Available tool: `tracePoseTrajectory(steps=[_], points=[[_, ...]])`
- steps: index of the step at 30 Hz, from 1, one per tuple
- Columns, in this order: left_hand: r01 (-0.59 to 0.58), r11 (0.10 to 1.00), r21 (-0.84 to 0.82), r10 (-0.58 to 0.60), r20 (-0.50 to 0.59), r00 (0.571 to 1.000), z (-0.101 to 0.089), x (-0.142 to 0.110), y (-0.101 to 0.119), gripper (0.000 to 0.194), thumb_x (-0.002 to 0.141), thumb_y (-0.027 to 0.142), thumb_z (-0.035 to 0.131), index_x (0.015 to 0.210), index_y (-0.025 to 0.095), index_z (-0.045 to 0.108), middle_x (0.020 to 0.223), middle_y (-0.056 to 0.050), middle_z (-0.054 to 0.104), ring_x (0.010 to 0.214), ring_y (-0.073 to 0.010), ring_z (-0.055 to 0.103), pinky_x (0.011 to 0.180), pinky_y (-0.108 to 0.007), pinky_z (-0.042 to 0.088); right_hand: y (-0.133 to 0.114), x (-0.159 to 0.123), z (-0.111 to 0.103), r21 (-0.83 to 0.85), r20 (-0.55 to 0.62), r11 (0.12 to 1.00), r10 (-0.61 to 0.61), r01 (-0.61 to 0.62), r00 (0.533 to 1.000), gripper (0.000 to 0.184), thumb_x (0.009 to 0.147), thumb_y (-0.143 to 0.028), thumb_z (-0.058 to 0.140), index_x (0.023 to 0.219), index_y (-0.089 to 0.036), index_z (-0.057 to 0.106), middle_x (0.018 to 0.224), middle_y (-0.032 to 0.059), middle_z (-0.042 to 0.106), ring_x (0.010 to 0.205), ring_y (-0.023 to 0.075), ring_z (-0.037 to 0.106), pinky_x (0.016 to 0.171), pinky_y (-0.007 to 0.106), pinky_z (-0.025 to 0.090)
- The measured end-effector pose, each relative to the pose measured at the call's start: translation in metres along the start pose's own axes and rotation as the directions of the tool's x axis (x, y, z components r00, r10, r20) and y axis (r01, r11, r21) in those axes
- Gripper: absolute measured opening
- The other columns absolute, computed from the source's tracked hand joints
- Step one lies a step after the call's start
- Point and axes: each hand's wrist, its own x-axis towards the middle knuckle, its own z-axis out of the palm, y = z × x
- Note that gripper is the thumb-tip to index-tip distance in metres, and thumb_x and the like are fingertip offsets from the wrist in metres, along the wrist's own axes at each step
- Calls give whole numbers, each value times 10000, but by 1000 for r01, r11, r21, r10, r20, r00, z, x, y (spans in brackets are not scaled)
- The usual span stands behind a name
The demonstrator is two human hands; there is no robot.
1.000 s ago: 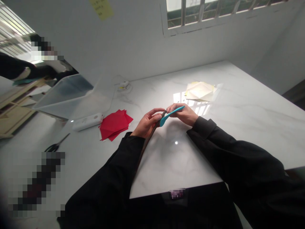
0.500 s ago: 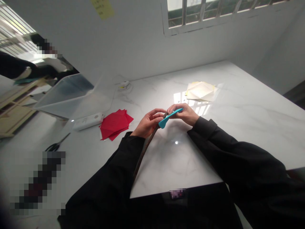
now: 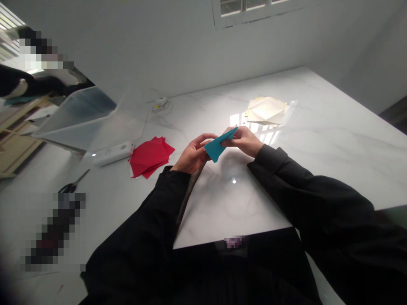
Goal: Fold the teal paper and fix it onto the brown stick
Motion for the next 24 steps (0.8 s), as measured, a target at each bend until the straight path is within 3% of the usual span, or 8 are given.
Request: tracePoseTrajectory(steps=[5,12,18,24], points=[[-13,1000,-21,11,-77,997,-4,5,-8,567,669,477,980,1095,182,750,785,2,703,641,-105,606,613,-226,476,-2,-1,4,10,-12,998,65,-65,998,413,694,-446,972,964,-179,810,916,51,784,887,251,738,883,442,600],[-10,997,-72,3,-95,995,-11,10,-14,500,643,438,993,975,150,755,751,-5,702,649,-107,624,662,-236,506,-8,-2,15,88,-44,993,84,-80,995,485,706,-399,961,1095,-191,758,999,51,781,934,238,730,859,410,617],[4,997,-74,-10,-84,996,-13,8,-12,443,674,401,977,968,153,756,763,-7,712,664,-107,640,692,-237,520,-10,-4,21,154,-54,980,136,-126,989,500,691,-357,956,1117,-204,743,1023,47,775,928,219,715,859,412,623],[-13,998,-68,7,-91,996,-14,9,-16,507,643,422,999,1009,164,761,755,-3,722,684,-120,667,735,-248,541,-4,-3,24,218,-76,962,183,-162,980,460,673,-339,958,1063,-213,749,964,23,759,889,195,696,793,345,602]])
